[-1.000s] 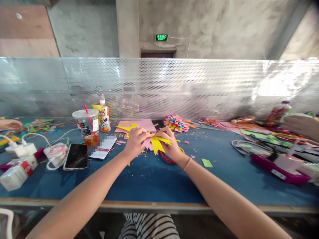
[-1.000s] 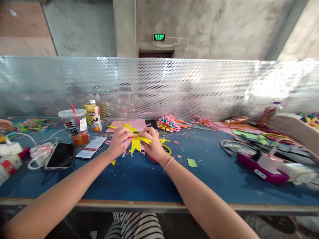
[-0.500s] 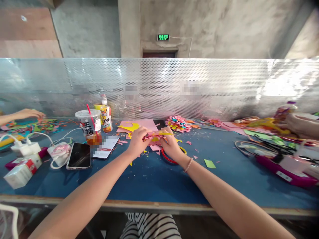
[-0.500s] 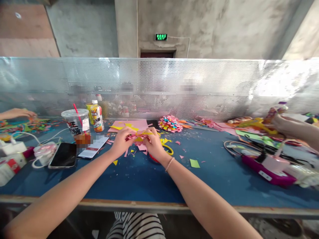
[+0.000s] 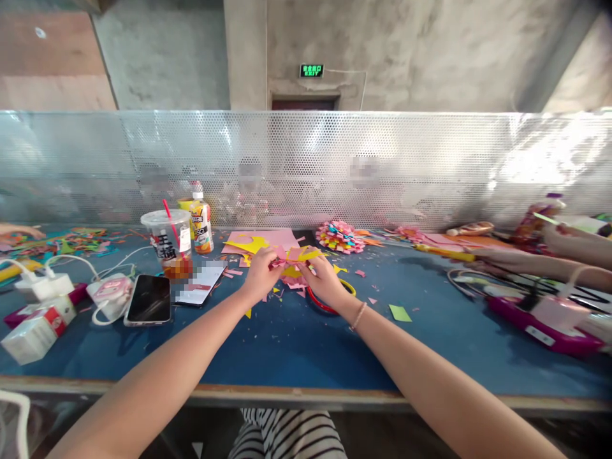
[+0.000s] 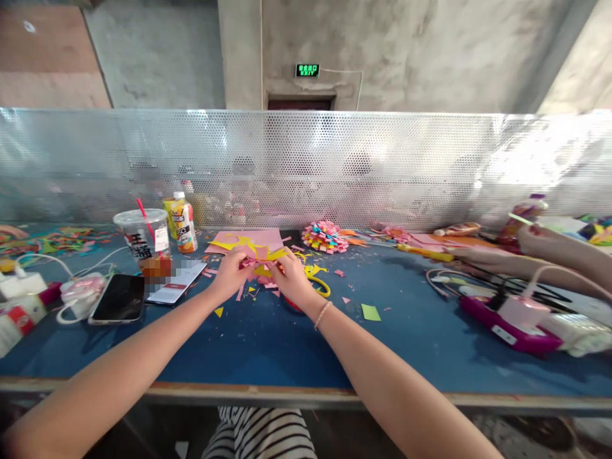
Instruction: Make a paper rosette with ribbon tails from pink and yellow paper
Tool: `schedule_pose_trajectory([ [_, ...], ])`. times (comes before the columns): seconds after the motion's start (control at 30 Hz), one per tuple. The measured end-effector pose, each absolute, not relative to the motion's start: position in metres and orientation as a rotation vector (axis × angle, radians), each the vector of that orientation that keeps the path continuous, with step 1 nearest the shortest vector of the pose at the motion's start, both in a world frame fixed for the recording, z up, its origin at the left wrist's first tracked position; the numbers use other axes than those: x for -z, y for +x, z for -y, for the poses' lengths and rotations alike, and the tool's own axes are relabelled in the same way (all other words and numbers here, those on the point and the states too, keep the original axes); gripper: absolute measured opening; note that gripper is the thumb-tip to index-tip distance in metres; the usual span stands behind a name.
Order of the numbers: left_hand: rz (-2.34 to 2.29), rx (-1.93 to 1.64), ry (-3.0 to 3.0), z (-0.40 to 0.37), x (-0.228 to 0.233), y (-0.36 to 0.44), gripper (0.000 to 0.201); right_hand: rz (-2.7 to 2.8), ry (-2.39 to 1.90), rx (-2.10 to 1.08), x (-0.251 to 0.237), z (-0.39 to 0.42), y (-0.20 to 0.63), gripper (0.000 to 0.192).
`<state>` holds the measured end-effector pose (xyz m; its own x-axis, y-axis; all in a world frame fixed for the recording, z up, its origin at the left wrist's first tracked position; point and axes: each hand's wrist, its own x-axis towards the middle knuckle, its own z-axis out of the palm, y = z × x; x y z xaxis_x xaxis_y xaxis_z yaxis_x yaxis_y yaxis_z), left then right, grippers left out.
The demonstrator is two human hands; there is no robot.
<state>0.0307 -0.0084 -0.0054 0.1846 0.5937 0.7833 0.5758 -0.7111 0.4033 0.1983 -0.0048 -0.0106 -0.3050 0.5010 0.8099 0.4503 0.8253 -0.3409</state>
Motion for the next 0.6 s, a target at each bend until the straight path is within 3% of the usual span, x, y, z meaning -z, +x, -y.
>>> schedule_pose_trajectory([
  [0.6,-1.195,-1.626,2.313,0.0132,0.0097,0.0353,0.017,1.862,-0.774,-0.154,0.0064,0.0093,0.1981,0.014],
])
